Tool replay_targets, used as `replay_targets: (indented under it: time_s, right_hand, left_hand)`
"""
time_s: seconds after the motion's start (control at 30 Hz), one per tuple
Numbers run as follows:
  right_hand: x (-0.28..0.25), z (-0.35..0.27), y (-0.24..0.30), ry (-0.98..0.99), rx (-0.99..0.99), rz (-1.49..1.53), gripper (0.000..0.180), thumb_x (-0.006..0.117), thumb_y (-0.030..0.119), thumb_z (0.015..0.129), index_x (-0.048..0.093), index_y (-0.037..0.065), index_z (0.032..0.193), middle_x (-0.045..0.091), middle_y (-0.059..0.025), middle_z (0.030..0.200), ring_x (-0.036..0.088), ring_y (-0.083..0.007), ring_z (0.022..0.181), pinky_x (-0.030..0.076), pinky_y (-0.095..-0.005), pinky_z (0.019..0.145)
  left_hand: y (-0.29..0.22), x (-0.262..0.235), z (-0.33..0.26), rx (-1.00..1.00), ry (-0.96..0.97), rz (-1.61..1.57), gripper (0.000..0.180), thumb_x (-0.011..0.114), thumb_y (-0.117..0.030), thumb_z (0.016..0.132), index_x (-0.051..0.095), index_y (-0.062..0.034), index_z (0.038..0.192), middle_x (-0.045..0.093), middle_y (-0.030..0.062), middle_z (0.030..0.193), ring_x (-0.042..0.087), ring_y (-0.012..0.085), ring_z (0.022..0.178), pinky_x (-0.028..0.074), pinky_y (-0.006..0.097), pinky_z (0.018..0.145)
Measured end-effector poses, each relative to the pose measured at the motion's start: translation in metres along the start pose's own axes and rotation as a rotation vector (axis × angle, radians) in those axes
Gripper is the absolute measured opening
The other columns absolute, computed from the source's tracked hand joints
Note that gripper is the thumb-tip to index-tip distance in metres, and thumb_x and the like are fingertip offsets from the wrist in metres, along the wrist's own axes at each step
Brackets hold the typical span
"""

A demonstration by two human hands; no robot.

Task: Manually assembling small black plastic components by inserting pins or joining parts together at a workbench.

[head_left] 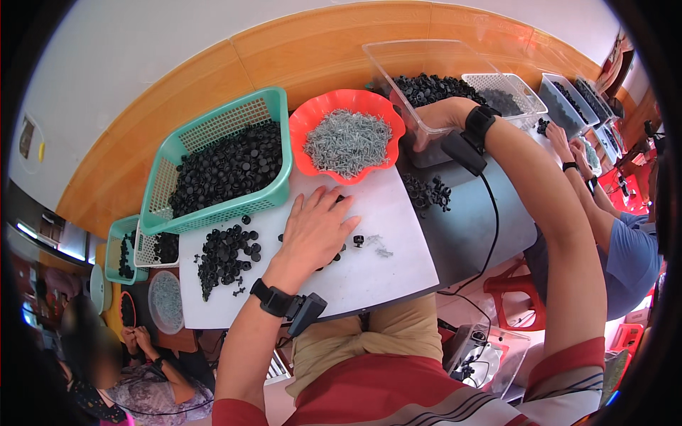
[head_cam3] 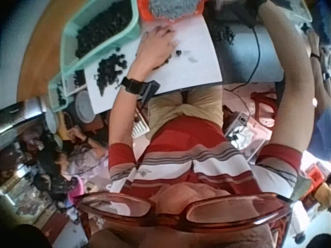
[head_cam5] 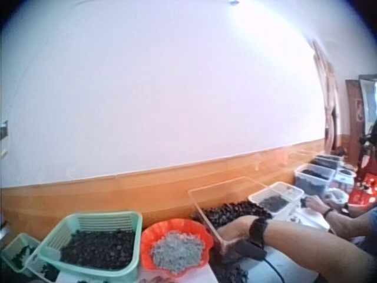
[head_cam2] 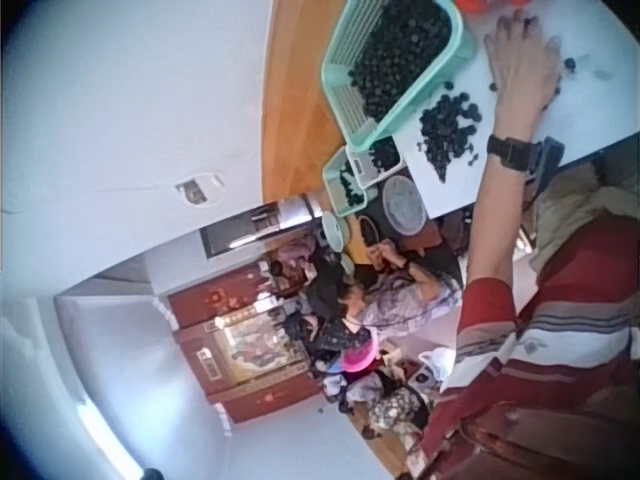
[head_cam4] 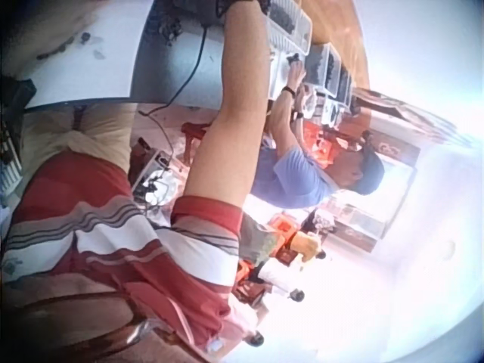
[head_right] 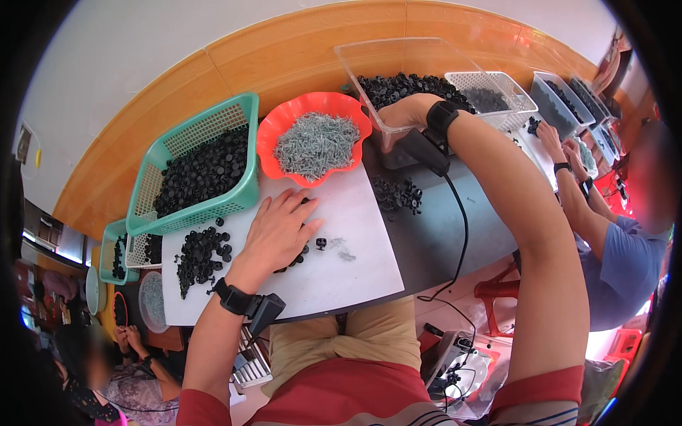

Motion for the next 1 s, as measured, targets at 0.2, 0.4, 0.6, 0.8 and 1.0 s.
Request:
replay_targets:
  time_s: [0.2,0.4,0.6,0.8,1.0]
  right_hand:
    - [0.001,0.001,0.011,0.030,-0.096,0.159,0.032,0.079,0.019,0.078,0.064,-0.002,0.096,0.061,-0.0025,0.079,0.055,-0.0144,0.073,0.046,-0.0323,0.064]
    - [-0.010,-0.006,0.012,-0.098,-0.103,0.259,0.024,0.077,0.014,0.076,0.065,-0.002,0.089,0.061,-0.0018,0.078,0.055,-0.0148,0.074,0.046,-0.0353,0.062]
    - [-0.025,-0.034,0.020,-0.293,0.013,0.201,0.019,0.070,0.018,0.082,0.067,-0.001,0.084,0.056,-0.0001,0.066,0.054,-0.0123,0.060,0.042,-0.0301,0.052]
    - [-0.045,-0.058,0.005,-0.411,-0.011,0.392,0.019,0.067,0.020,0.092,0.064,0.004,0.082,0.052,0.0021,0.063,0.049,-0.0067,0.055,0.036,-0.0231,0.043]
    - [-0.062,-0.104,0.047,-0.429,-0.244,0.612,0.017,0.067,0.021,0.096,0.065,0.004,0.096,0.053,0.0029,0.071,0.045,-0.0034,0.055,0.033,-0.0213,0.042]
  left_hand:
    - [0.008,-0.014,-0.015,0.018,-0.084,-0.064,0.036,0.065,-0.034,0.098,0.071,-0.0068,0.121,0.065,0.0129,0.133,0.053,0.0366,0.132,0.043,0.046,0.109]
    - [0.013,-0.017,-0.023,-0.029,-0.089,-0.144,0.034,0.067,-0.033,0.096,0.073,-0.0066,0.117,0.068,0.0127,0.128,0.061,0.0333,0.122,0.050,0.043,0.101]
    - [0.013,-0.023,-0.030,-0.049,-0.073,-0.173,0.034,0.067,-0.034,0.097,0.074,-0.0065,0.115,0.068,0.0141,0.129,0.062,0.0338,0.120,0.051,0.042,0.100]
    - [0.014,-0.028,-0.040,-0.083,-0.147,-0.228,0.033,0.072,-0.030,0.094,0.074,-0.0049,0.115,0.069,0.0170,0.126,0.063,0.0355,0.119,0.051,0.041,0.101]
    - [0.026,-0.041,-0.056,-0.144,-0.351,-0.333,0.034,0.075,-0.028,0.092,0.074,-0.0019,0.113,0.068,0.0226,0.123,0.062,0.0396,0.119,0.049,0.044,0.101]
Point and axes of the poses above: each hand's wrist, its own z-axis towards the middle knuckle, its own x-axis out of the palm, y = z × x, the point moved 7 cm from there along z, towards the middle knuckle
